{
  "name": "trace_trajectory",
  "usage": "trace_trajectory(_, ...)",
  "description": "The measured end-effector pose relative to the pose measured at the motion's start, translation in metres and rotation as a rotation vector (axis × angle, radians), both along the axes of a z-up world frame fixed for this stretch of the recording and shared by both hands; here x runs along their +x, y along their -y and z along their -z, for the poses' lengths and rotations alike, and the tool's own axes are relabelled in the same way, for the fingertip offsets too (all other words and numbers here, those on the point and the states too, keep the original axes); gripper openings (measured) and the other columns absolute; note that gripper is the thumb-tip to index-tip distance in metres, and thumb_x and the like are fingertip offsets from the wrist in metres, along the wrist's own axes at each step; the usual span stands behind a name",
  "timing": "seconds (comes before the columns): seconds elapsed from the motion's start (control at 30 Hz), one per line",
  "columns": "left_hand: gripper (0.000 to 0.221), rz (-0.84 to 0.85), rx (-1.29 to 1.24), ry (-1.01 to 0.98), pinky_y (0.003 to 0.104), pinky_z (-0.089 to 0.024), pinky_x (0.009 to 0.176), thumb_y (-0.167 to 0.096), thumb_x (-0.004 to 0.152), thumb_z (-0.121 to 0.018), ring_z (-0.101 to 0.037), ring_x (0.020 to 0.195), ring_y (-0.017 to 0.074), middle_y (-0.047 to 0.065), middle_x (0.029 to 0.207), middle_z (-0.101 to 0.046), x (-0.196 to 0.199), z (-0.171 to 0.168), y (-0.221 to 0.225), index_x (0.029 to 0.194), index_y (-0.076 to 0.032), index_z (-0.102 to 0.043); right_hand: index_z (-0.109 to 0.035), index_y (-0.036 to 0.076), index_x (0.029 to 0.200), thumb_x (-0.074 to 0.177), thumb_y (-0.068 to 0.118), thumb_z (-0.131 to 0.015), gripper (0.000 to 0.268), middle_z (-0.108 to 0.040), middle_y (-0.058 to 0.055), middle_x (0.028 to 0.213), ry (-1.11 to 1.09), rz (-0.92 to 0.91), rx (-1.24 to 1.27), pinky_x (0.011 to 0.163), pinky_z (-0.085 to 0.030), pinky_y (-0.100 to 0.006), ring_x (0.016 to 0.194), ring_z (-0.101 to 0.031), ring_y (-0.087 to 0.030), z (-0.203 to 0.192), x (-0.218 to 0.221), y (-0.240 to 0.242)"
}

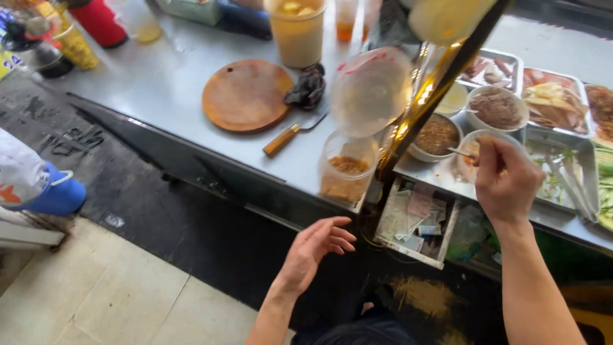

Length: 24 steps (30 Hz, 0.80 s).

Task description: Organize bread trays, clear containers, and prepare herbs for a food service station.

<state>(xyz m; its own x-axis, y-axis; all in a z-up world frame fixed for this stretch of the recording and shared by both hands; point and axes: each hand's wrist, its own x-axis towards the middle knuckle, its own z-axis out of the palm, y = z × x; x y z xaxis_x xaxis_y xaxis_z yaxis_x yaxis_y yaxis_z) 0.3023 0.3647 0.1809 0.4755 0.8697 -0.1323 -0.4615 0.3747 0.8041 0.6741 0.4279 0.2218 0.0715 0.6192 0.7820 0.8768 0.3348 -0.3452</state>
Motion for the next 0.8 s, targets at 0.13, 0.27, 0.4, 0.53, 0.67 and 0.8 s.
trace_trajectory(0.13, 0.048, -0.112, 0.013, 0.044, 0.035, -0.053, 0.089, -0.029, 0.105, -0.047, -0.07, 0.096, 0.023, 0.017, 0.109, -0.075, -0.068, 0.006, 0.012, 0.135, 0.005, -0.061, -0.071, 0.0, 0.103, 0.123, 0.021, -0.058, 0.032, -0.064, -0.005, 0.071, -0.357, -0.017, -0.105, 0.065, -0.046, -0.029, 0.063, -0.06, -0.008, -0.01, -0.034, -0.018)
trace_trajectory(0.27, 0.054, -0.274, 0.011, 0.04, 0.037, -0.05, 0.094, -0.032, 0.105, -0.043, -0.067, 0.106, 0.0265, 0.02, 0.116, -0.07, -0.095, 0.03, 0.026, 0.14, 0.007, -0.055, -0.073, 0.002, 0.087, 0.118, 0.03, -0.054, 0.045, -0.062, -0.006, 0.063, -0.364, 0.197, -0.1, 0.055, -0.043, -0.031, 0.058, -0.061, -0.012, -0.002, -0.013, -0.021)
trace_trajectory(0.4, 0.056, -0.302, -0.031, -0.064, 0.039, -0.049, 0.096, -0.034, 0.107, -0.039, -0.066, 0.108, 0.0279, 0.021, 0.118, -0.068, -0.088, 0.032, 0.031, 0.143, 0.007, -0.052, -0.072, 0.004, 0.111, 0.111, 0.03, -0.056, 0.031, -0.069, -0.007, 0.072, -0.334, 0.381, -0.122, 0.059, -0.049, -0.037, 0.064, -0.068, -0.02, 0.049, 0.05, -0.025)
trace_trajectory(0.53, 0.055, -0.2, 0.019, -0.117, 0.038, -0.049, 0.095, -0.032, 0.106, -0.039, -0.066, 0.107, 0.0269, 0.02, 0.118, -0.069, -0.045, 0.03, 0.03, 0.143, 0.006, -0.052, -0.072, 0.008, 0.128, 0.104, 0.033, -0.063, 0.036, -0.073, -0.01, 0.094, -0.298, 0.644, -0.279, 0.076, -0.052, -0.044, 0.086, -0.069, -0.028, 0.11, 0.154, -0.007)
trace_trajectory(0.67, 0.051, -0.104, 0.017, -0.21, 0.036, -0.049, 0.092, -0.028, 0.106, -0.041, -0.068, 0.103, 0.0249, 0.019, 0.114, -0.072, 0.028, 0.03, 0.022, 0.141, 0.006, -0.055, -0.067, 0.013, 0.132, 0.094, 0.039, -0.07, 0.047, -0.058, -0.018, 0.13, -0.294, 0.925, -0.599, 0.102, -0.042, -0.054, 0.124, -0.05, -0.039, 0.143, 0.241, 0.013)
trace_trajectory(0.8, 0.048, -0.006, 0.005, -0.221, 0.035, -0.05, 0.09, -0.025, 0.106, -0.043, -0.068, 0.102, 0.0234, 0.018, 0.113, -0.073, 0.129, 0.034, 0.011, 0.141, 0.006, -0.056, -0.061, 0.007, 0.132, 0.083, 0.05, -0.076, 0.067, -0.049, -0.022, 0.139, -0.065, 1.071, -0.809, 0.107, -0.035, -0.058, 0.132, -0.039, -0.044, 0.195, 0.323, 0.011)
